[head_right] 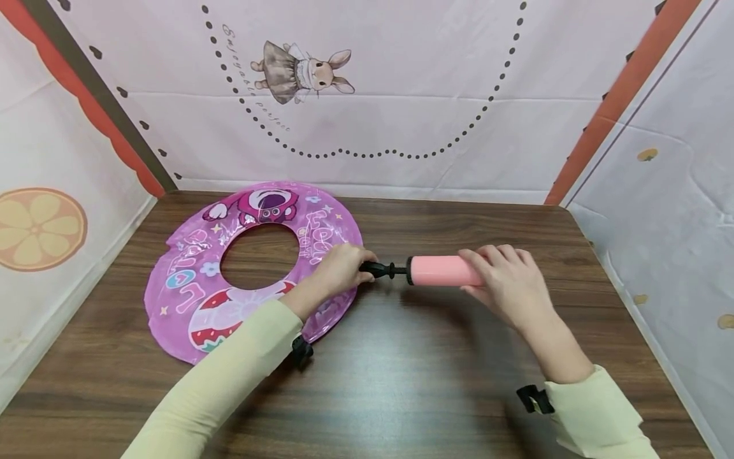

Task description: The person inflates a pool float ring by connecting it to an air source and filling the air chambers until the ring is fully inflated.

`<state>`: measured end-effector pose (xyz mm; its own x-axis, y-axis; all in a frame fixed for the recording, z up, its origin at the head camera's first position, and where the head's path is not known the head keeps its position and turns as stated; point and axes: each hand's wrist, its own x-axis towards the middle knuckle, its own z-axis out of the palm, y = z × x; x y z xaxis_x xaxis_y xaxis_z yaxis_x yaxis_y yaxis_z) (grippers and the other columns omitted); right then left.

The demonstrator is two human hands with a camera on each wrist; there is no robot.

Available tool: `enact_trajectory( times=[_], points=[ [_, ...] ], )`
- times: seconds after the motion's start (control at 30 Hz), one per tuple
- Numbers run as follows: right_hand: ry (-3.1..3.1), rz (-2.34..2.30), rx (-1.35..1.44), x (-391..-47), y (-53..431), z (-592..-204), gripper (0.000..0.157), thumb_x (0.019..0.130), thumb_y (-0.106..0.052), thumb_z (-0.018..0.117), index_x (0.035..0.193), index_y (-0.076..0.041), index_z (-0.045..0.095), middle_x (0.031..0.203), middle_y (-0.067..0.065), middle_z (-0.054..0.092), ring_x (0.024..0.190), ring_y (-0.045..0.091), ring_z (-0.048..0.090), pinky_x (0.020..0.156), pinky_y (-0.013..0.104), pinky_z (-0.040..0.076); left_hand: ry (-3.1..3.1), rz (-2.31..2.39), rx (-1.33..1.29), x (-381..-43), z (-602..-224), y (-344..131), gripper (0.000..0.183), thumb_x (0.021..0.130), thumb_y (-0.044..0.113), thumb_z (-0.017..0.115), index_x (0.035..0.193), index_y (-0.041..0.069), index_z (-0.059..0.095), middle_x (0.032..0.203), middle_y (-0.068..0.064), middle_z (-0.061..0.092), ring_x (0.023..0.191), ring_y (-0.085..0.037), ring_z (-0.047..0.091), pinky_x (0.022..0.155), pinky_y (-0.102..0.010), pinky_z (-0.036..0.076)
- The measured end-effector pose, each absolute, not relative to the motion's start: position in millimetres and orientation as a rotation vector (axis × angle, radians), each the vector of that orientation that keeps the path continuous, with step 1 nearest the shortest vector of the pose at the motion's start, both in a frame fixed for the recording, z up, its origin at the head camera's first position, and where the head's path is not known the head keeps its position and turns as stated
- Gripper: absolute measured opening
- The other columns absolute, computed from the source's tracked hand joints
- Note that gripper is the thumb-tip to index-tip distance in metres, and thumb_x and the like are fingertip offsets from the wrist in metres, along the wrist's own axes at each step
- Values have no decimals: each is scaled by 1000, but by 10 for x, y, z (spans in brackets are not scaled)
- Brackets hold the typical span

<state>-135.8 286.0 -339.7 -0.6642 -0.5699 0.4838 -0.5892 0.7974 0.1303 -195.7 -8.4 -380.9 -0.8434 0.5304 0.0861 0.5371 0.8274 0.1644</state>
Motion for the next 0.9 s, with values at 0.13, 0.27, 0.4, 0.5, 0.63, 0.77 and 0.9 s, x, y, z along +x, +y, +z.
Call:
enact_trajectory(
  times=[0.13, 0.27, 0.4, 0.5, 0.63, 0.77, 0.9],
  points=[
    [-2491, 60, 829, -1295, 3160, -3279, 71, 86, -68, 30, 115, -11, 61, 90, 16, 63, 82, 38, 57, 67, 53, 42, -2983, -310, -868, -1960, -3800, -92, 25, 77, 30, 73, 100, 19, 70, 93, 0, 71, 83, -19, 65, 73, -34, 52],
    [-2476, 69, 769, -1224, 3434, -3139, 81, 83, -73, 21, 109, -9, 63, 85, 18, 61, 77, 40, 55, 66, 54, 41, -2986, -348, -883, -1962, -3793, -103, 25, 79, 29, 72, 101, 18, 70, 92, -1, 71, 81, -18, 65, 72, -33, 52],
    [-2444, 70, 790, -1226, 3419, -3107, 80, 84, -73, 22, 107, -9, 64, 84, 18, 61, 76, 40, 55, 65, 54, 41, -2948, -332, -923, -1964, -3810, -104, 25, 79, 30, 71, 101, 18, 70, 92, 0, 71, 80, -16, 65, 70, -32, 52],
    [-2445, 74, 843, -1294, 3188, -3171, 75, 86, -69, 23, 110, -10, 63, 87, 16, 62, 79, 39, 56, 67, 54, 41, -2912, -317, -951, -1957, -3824, -105, 25, 80, 30, 71, 102, 17, 69, 93, 1, 70, 80, -15, 65, 70, -31, 52],
    [-2455, 59, 862, -1382, 2839, -3263, 54, 77, -52, 66, 114, -12, 61, 92, 16, 62, 84, 39, 55, 71, 55, 40, -2872, -320, -970, -1945, -3827, -93, 25, 80, 28, 71, 101, 16, 69, 92, 1, 70, 80, -16, 65, 70, -31, 52],
    [-2429, 16, 854, -1436, 2595, -3345, 60, 58, -28, 85, 111, -11, 61, 91, 16, 60, 83, 39, 54, 70, 54, 40, -2857, -339, -963, -1939, -3827, -88, 21, 79, 26, 72, 97, 15, 70, 88, 0, 70, 78, -17, 64, 67, -32, 52],
    [-2414, 8, 846, -1460, 2478, -3412, 59, 59, -29, 85, 110, -12, 61, 90, 15, 60, 82, 38, 54, 70, 53, 41, -2860, -351, -944, -1945, -3838, -99, 21, 78, 25, 73, 97, 16, 70, 88, 0, 70, 77, -16, 64, 67, -32, 52]
  ],
)
